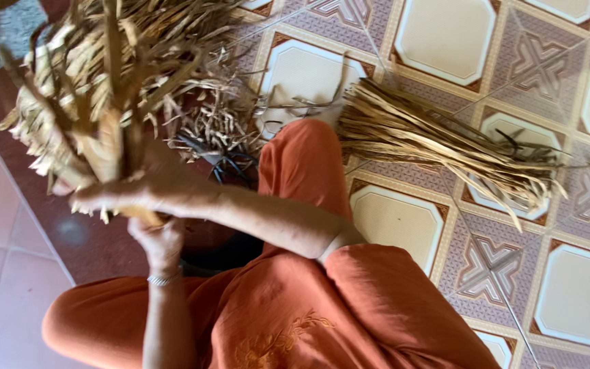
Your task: The person sits on a tiled floor and uses scissors to trim the ends of dried plant strips. They gather the strips into bundles, cut them to a uniform length, and place the trimmed pieces aside.
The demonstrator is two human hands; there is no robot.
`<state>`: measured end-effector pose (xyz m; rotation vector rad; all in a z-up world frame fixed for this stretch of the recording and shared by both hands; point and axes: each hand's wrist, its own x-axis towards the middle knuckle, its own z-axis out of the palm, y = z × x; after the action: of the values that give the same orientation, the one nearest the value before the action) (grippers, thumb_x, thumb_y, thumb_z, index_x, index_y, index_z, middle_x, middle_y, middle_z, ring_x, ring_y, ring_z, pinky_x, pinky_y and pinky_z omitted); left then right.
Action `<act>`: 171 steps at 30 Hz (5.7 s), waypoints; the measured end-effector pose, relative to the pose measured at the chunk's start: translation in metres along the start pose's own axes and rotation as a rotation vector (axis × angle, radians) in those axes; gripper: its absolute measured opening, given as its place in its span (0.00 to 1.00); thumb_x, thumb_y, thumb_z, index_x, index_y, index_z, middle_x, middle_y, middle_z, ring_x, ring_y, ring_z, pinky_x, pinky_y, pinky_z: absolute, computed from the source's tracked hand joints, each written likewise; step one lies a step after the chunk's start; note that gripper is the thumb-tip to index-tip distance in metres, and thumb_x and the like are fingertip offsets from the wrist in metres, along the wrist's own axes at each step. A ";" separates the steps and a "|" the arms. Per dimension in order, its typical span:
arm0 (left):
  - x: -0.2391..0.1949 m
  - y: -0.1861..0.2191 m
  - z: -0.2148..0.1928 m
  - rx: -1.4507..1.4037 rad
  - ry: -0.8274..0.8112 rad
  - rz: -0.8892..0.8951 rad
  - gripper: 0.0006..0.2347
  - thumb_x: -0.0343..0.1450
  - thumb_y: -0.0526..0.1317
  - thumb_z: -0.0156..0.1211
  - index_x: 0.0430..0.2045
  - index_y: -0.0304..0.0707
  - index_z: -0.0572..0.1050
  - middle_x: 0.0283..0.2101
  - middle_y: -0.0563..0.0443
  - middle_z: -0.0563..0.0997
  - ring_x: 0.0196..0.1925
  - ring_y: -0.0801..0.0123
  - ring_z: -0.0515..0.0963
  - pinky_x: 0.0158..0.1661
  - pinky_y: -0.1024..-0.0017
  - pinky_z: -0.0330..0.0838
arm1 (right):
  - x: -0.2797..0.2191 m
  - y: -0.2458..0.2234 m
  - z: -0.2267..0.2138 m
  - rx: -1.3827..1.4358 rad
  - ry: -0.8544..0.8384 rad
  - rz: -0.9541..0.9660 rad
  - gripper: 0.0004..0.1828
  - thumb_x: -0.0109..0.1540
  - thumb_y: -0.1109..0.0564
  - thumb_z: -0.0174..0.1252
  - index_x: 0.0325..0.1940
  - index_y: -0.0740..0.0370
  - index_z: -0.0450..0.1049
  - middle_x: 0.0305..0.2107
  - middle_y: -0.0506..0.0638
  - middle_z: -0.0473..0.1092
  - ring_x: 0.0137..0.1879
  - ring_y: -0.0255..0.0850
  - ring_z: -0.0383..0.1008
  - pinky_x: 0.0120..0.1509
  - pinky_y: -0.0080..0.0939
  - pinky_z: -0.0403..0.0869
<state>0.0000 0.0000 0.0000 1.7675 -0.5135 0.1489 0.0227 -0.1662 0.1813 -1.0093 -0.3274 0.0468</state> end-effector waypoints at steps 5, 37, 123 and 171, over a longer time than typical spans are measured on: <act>0.004 -0.017 0.032 -0.072 0.036 -0.352 0.20 0.69 0.30 0.70 0.56 0.27 0.72 0.52 0.46 0.81 0.52 0.67 0.80 0.53 0.68 0.77 | 0.019 0.022 -0.034 0.124 0.130 0.014 0.45 0.58 0.62 0.70 0.74 0.73 0.54 0.40 0.61 0.74 0.41 0.49 0.80 0.50 0.55 0.85; 0.021 0.000 -0.036 -1.102 0.666 -0.413 0.08 0.76 0.44 0.62 0.37 0.39 0.74 0.37 0.49 0.81 0.42 0.62 0.79 0.49 0.60 0.77 | 0.068 0.015 -0.013 -1.031 -0.769 0.115 0.55 0.59 0.21 0.57 0.74 0.65 0.63 0.65 0.64 0.69 0.68 0.53 0.73 0.69 0.55 0.75; 0.054 0.048 -0.034 -0.423 -0.112 -0.654 0.21 0.71 0.44 0.67 0.54 0.31 0.74 0.38 0.45 0.83 0.36 0.70 0.81 0.39 0.72 0.80 | 0.062 0.039 -0.062 -1.155 -0.096 -0.095 0.13 0.70 0.48 0.56 0.45 0.60 0.74 0.36 0.54 0.79 0.35 0.38 0.80 0.36 0.40 0.80; 0.062 0.030 -0.057 -0.806 0.355 -0.473 0.07 0.68 0.30 0.66 0.38 0.25 0.80 0.30 0.49 0.83 0.25 0.72 0.78 0.28 0.76 0.73 | -0.108 0.112 -0.160 -0.164 0.317 0.633 0.33 0.66 0.38 0.61 0.63 0.66 0.69 0.17 0.40 0.58 0.16 0.27 0.55 0.18 0.30 0.56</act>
<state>0.0521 0.0330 0.0645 0.9940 0.1175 -0.0750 -0.0206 -0.2585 -0.0169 -1.2309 0.2910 0.4331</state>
